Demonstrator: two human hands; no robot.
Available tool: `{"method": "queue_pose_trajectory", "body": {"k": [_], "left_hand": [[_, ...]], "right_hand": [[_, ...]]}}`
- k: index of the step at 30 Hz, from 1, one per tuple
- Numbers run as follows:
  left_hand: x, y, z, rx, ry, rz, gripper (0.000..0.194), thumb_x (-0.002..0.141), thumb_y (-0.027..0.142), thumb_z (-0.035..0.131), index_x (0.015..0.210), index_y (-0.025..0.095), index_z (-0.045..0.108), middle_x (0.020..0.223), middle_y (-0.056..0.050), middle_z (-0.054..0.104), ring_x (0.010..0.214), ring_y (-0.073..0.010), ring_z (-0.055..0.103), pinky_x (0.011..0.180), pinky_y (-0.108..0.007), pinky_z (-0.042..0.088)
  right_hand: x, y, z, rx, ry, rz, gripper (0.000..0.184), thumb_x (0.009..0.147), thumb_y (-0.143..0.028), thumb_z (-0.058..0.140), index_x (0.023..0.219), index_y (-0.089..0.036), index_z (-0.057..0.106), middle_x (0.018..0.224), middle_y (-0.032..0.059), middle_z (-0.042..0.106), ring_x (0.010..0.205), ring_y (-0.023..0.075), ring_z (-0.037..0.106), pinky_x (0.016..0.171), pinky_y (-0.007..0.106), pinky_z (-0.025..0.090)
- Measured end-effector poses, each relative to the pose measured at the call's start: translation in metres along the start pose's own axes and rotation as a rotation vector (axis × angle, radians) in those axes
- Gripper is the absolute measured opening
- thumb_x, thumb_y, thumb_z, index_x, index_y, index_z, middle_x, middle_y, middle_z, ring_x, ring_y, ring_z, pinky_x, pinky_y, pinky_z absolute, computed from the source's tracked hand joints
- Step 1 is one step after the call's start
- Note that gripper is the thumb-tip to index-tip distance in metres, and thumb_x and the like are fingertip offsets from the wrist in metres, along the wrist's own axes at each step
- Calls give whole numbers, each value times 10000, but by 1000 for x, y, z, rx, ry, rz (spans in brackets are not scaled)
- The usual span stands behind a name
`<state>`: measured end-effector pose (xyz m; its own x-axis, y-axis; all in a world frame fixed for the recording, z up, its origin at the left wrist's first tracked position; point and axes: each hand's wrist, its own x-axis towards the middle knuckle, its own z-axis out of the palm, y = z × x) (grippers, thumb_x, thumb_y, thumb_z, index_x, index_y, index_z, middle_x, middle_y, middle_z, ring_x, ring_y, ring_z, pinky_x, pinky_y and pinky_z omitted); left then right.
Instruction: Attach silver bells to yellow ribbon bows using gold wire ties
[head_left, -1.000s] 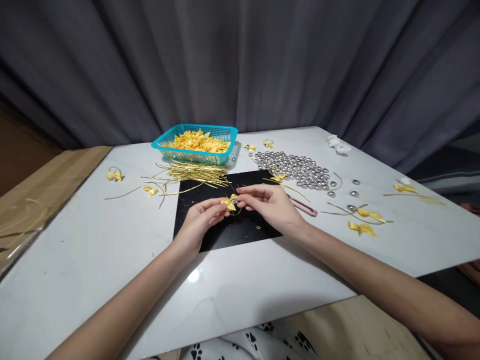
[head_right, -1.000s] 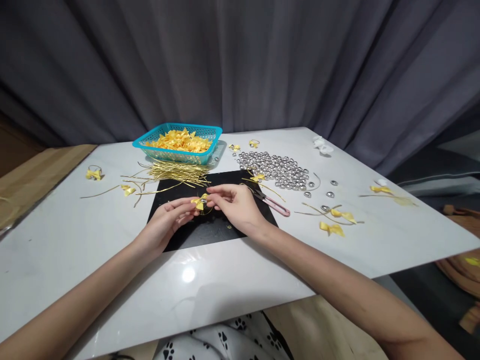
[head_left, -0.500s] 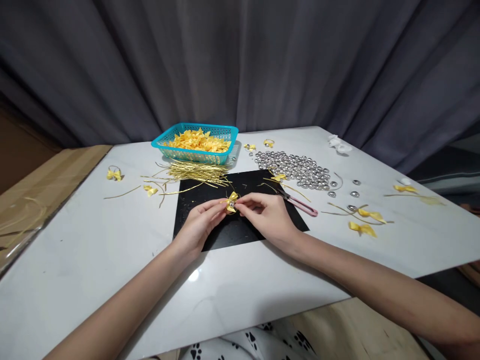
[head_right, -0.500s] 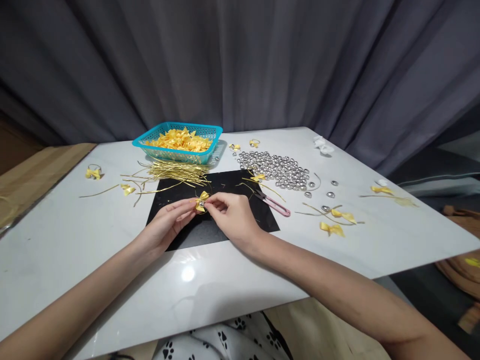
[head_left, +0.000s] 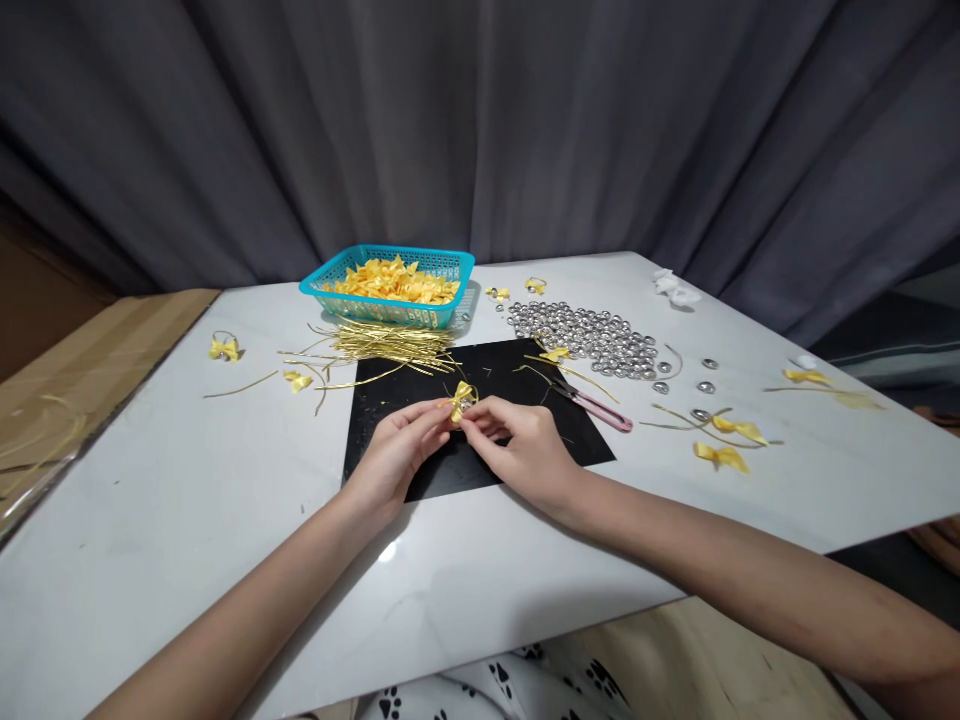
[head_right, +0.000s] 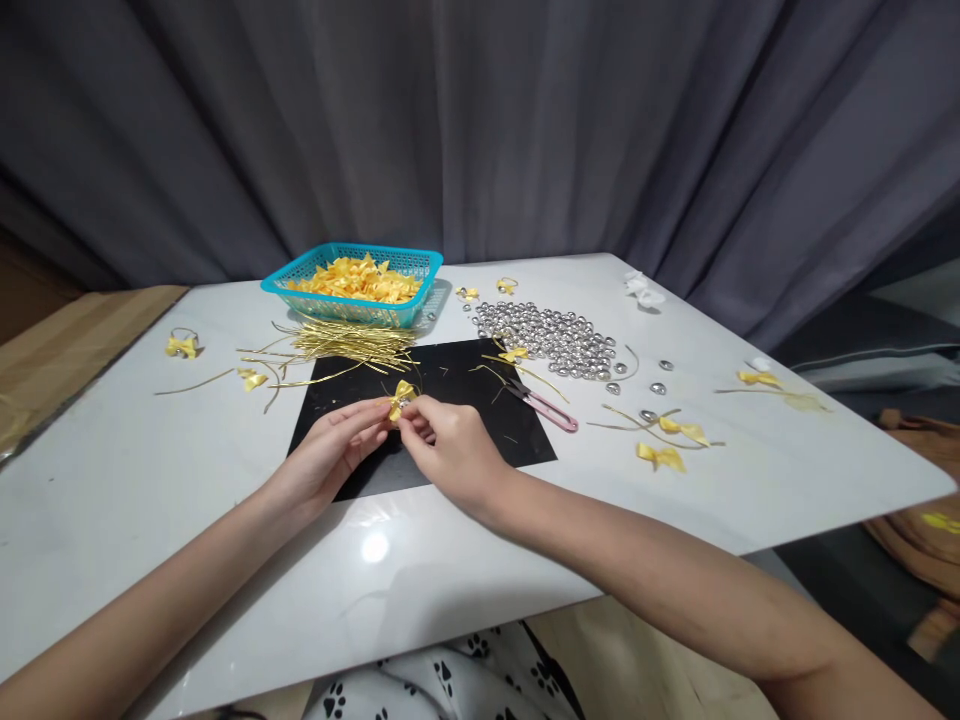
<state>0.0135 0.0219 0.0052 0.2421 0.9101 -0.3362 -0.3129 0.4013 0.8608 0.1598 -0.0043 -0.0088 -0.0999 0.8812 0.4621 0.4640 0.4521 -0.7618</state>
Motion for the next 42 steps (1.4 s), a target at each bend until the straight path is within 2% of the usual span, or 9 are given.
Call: {"method": "queue_pose_trajectory", "body": {"k": [4,10,14,19,22,26,35,39,42], "left_hand": [[0,2,-1,31,-25,-3,165,628,224,769,774,153,738,662,10,631,607,-48,523,573,-136,410],[0,1,-2,87,-9,25,197,600,240,776,772,153,739,718,-8,633,613,-61,488,557,-159,379],[1,1,-2,199,8,101,193,627,270,751,786,164,731,745,-17,658,619,-77,487,541,-185,351],[0,-1,2,336,55,269,184,625,285,747,761,169,705,724,-25,679,612,-110,526,523,-215,360],[-1,-3,4,349,40,313,223,625,310,757,786,170,692,750,-31,686,628,-123,553,520,-219,380],[-3,-7,3,354,49,318,219,682,352,720,788,163,693,684,-13,655,602,-113,539,520,-216,386],[-5,-10,3,322,69,352,161,698,317,713,745,166,683,689,-4,661,603,-107,536,566,-222,399],[-5,-9,3,355,79,422,154,713,316,701,737,167,672,694,-2,655,617,-108,539,583,-224,403],[-5,-7,3,367,94,445,163,706,324,704,730,167,666,684,-3,647,615,-113,536,576,-226,400]], "right_hand": [[4,2,-4,-39,17,13,87,802,-129,544,772,-159,619,685,21,685,607,114,654,567,202,521],[4,1,-4,-26,-10,2,103,818,-137,529,783,-164,622,712,25,687,625,116,650,582,210,516],[3,0,-3,-31,21,36,87,806,-140,552,776,-155,633,678,19,675,594,105,628,549,194,490],[2,-1,-1,-58,78,32,87,807,-168,568,770,-152,644,645,8,657,517,82,560,491,187,433],[1,0,0,-70,71,19,90,812,-168,560,787,-149,645,649,6,654,482,72,517,477,193,407],[1,-1,1,-85,50,11,88,814,-173,555,801,-162,642,655,1,655,465,70,485,479,202,392],[-1,-4,4,-48,65,16,75,816,-173,557,769,-157,614,622,-12,617,438,53,432,460,195,362],[1,-5,4,70,95,125,96,786,-243,600,789,-164,546,669,-21,578,412,34,404,406,180,331],[4,-2,3,193,101,234,294,719,-291,669,937,-175,510,880,9,585,414,11,411,366,164,319]]}}
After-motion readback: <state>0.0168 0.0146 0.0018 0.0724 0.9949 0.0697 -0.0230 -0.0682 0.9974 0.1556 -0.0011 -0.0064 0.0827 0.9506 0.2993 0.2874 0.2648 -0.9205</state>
